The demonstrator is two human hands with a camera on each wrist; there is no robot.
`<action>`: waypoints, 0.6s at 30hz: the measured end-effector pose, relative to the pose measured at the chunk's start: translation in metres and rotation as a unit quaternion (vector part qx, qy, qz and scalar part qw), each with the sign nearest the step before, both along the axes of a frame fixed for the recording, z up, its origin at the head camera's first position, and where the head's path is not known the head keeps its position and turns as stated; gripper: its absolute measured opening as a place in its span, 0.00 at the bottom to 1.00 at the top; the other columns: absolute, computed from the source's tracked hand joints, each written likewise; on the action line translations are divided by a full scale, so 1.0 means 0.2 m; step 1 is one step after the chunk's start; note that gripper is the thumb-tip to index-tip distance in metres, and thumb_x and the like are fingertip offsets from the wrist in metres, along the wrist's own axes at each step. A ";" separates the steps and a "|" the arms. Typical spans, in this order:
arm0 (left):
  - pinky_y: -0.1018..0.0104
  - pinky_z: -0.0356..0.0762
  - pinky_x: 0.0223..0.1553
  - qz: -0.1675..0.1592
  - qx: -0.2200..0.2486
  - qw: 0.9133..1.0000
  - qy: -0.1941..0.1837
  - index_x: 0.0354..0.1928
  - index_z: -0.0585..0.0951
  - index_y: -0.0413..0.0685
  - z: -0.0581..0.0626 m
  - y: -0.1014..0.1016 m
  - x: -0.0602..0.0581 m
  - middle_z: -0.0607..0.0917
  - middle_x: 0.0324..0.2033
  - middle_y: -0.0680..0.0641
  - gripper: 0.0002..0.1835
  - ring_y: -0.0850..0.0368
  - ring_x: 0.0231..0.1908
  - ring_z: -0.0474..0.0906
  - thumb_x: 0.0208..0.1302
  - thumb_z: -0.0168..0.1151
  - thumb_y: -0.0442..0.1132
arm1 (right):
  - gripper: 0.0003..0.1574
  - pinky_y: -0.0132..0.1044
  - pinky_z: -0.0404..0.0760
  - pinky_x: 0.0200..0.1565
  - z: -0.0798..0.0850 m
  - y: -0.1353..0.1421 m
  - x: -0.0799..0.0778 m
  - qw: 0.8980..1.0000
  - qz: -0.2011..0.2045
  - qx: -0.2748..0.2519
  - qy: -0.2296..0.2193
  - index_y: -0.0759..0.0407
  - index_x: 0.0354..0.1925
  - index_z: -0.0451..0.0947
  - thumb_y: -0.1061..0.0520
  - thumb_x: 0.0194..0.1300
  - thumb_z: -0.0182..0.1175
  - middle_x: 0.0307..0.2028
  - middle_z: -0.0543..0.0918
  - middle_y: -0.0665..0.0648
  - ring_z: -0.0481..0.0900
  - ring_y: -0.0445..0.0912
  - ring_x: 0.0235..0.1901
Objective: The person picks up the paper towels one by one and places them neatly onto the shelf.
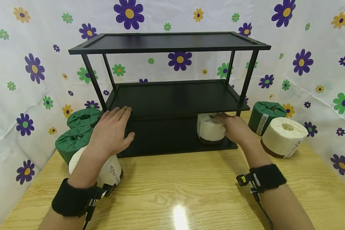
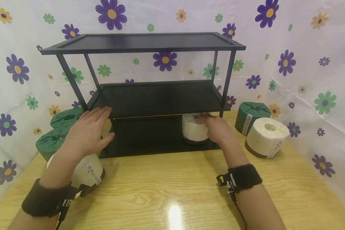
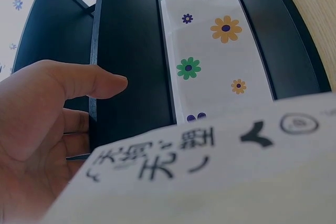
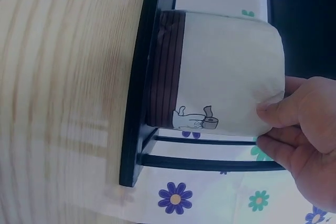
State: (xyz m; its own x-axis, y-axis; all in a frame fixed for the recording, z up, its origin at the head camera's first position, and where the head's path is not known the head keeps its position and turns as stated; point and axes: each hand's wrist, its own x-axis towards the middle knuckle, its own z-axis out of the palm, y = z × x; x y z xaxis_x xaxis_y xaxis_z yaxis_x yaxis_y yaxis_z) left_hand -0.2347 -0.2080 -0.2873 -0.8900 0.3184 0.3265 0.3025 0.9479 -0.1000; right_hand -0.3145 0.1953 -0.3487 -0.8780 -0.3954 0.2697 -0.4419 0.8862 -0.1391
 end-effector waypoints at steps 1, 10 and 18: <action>0.38 0.56 0.72 0.000 0.000 1.000 0.000 0.73 0.62 0.35 0.00 0.00 0.00 0.67 0.71 0.33 0.42 0.34 0.70 0.62 0.62 0.64 0.49 | 0.34 0.55 0.84 0.45 0.00 -0.01 0.00 1.000 -0.005 0.001 -0.003 0.55 0.67 0.72 0.72 0.66 0.57 0.63 0.78 0.65 0.86 0.57 0.35; 0.38 0.56 0.73 0.001 -0.004 1.000 -0.005 0.74 0.62 0.35 0.00 0.00 0.00 0.66 0.71 0.33 0.43 0.34 0.71 0.62 0.63 0.64 0.49 | 0.37 0.55 0.84 0.49 0.03 -0.07 0.04 0.998 -0.050 0.026 -0.040 0.55 0.70 0.70 0.71 0.64 0.60 0.61 0.79 0.66 0.85 0.61 0.46; 0.38 0.55 0.73 0.002 -0.005 1.000 -0.009 0.74 0.61 0.35 0.00 0.00 0.00 0.66 0.71 0.33 0.43 0.34 0.71 0.62 0.63 0.63 0.49 | 0.41 0.55 0.83 0.48 0.04 -0.05 0.04 0.999 -0.025 -0.004 -0.022 0.58 0.69 0.69 0.76 0.59 0.58 0.57 0.81 0.68 0.84 0.62 0.47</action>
State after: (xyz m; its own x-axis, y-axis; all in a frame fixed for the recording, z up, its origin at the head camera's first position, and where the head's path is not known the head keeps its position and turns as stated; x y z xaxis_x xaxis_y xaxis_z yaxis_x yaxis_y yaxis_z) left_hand -0.2341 -0.2079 -0.2868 -0.8966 0.3191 0.3071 0.3014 0.9477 -0.1047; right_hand -0.3066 0.1858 -0.3398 -0.9078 -0.3481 0.2340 -0.3898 0.9061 -0.1646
